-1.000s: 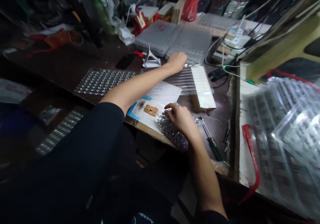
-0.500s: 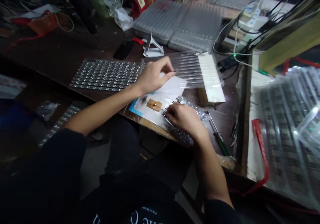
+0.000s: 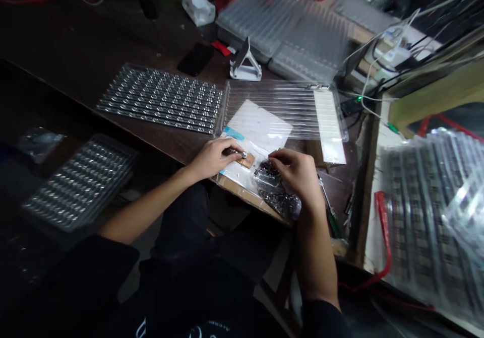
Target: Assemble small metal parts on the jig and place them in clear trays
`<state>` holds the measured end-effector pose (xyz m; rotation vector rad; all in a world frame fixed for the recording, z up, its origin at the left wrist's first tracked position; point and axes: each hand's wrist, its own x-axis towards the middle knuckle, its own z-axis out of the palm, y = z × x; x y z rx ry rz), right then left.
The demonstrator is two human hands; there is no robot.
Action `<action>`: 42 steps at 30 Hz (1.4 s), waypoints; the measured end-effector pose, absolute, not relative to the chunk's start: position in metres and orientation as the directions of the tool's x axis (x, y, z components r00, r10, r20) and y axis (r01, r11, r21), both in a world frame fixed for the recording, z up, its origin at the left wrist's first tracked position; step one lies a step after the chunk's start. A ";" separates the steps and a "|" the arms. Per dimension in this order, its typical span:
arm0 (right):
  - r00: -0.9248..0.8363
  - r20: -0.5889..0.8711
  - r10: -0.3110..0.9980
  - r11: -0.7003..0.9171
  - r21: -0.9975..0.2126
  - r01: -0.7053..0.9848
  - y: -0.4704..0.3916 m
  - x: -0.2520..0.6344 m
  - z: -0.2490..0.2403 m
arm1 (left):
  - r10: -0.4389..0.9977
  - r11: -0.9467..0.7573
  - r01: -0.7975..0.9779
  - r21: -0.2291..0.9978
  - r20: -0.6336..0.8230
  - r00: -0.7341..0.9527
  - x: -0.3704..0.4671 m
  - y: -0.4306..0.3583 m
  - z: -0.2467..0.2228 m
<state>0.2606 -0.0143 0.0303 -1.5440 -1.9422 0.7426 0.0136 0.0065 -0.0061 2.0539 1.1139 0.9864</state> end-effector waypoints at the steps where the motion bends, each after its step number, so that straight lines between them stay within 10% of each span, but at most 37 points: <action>1: -0.194 0.096 0.976 0.203 -0.717 0.667 -0.014 0.259 0.029 | 0.866 -0.479 0.428 0.766 0.334 0.372 0.013 0.007 -0.008; 12: -0.379 0.058 0.924 0.352 -0.517 0.780 0.008 0.227 0.044 | 0.832 -0.551 0.530 0.645 0.372 0.412 0.016 0.003 -0.012; 37: -0.537 0.075 0.840 0.475 -0.578 0.663 0.003 0.214 0.018 | 0.909 -0.416 0.699 0.581 0.287 0.302 0.006 -0.003 -0.010; 42: -0.571 0.006 0.821 0.524 -0.404 0.749 -0.001 0.207 0.025 | 0.925 -0.378 0.690 0.617 0.286 0.251 0.004 -0.002 -0.012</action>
